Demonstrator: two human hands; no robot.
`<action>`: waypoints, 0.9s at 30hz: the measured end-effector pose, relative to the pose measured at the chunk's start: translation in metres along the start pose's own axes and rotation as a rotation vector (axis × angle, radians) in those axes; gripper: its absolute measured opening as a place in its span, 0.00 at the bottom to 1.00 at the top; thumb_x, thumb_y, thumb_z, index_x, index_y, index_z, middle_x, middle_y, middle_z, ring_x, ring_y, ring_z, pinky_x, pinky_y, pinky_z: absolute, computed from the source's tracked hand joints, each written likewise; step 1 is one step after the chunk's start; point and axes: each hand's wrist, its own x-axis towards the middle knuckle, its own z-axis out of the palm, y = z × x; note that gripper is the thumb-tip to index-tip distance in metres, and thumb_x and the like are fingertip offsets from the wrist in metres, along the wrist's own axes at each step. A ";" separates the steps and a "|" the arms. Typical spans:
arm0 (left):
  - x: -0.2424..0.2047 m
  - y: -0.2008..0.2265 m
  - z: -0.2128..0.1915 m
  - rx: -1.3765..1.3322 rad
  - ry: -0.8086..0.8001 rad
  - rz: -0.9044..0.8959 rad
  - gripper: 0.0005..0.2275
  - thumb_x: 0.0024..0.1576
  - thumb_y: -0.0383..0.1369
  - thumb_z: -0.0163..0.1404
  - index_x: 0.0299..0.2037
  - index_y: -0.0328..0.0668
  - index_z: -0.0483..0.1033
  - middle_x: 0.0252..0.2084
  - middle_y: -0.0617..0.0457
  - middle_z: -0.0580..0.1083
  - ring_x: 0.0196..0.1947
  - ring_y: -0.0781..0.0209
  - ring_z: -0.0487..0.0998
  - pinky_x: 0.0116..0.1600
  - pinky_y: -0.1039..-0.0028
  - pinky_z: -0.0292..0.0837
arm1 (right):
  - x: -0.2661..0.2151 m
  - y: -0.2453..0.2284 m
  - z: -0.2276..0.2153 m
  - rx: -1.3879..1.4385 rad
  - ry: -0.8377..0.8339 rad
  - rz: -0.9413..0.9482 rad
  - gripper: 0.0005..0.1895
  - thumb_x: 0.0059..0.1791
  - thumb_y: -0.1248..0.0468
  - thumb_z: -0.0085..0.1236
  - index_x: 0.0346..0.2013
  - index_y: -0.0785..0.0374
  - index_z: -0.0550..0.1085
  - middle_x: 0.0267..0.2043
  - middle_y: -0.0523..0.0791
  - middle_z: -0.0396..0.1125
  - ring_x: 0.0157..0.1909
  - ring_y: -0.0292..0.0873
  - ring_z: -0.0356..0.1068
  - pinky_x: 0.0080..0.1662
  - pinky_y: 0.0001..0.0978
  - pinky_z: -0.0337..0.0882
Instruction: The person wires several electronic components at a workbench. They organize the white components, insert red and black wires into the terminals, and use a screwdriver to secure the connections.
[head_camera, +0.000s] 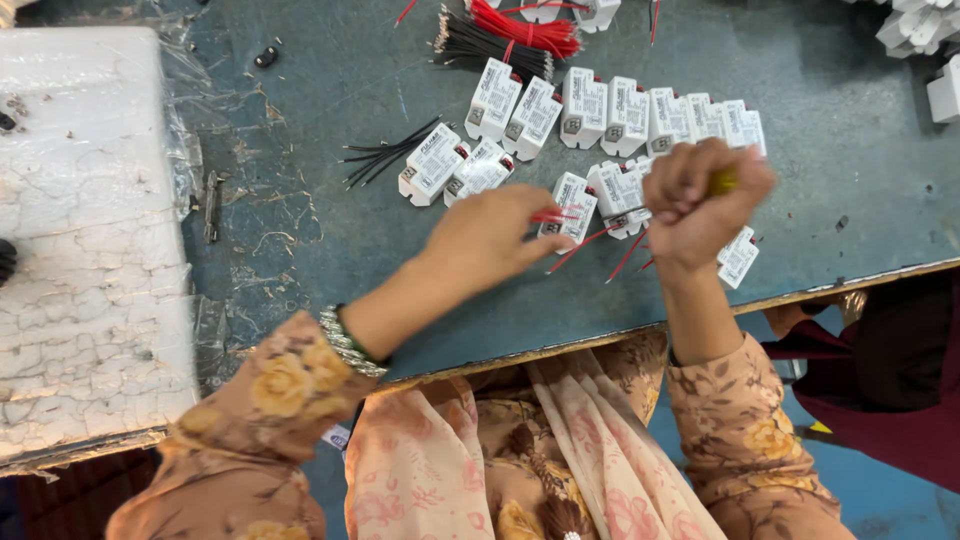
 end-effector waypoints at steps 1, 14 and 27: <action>0.001 -0.005 -0.009 -0.139 -0.024 -0.042 0.14 0.55 0.42 0.58 0.42 0.40 0.77 0.34 0.48 0.79 0.29 0.52 0.81 0.34 0.64 0.74 | -0.001 -0.004 -0.001 0.045 0.031 -0.036 0.36 0.61 0.38 0.34 0.19 0.60 0.54 0.15 0.41 0.43 0.16 0.34 0.40 0.20 0.29 0.42; -0.012 -0.033 -0.015 -0.460 0.011 -0.047 0.07 0.65 0.31 0.52 0.47 0.37 0.71 0.38 0.51 0.76 0.37 0.61 0.78 0.43 0.71 0.73 | -0.004 -0.033 0.107 0.913 0.699 -0.089 0.31 0.56 0.39 0.27 0.19 0.59 0.47 0.13 0.44 0.38 0.11 0.37 0.34 0.12 0.30 0.37; -0.012 -0.020 -0.007 -0.387 0.109 0.027 0.08 0.61 0.23 0.56 0.46 0.39 0.69 0.40 0.47 0.69 0.37 0.51 0.76 0.43 0.65 0.70 | -0.042 0.013 0.001 0.078 -0.011 -0.127 0.21 0.54 0.50 0.48 0.25 0.52 0.51 0.17 0.38 0.44 0.14 0.31 0.39 0.17 0.22 0.41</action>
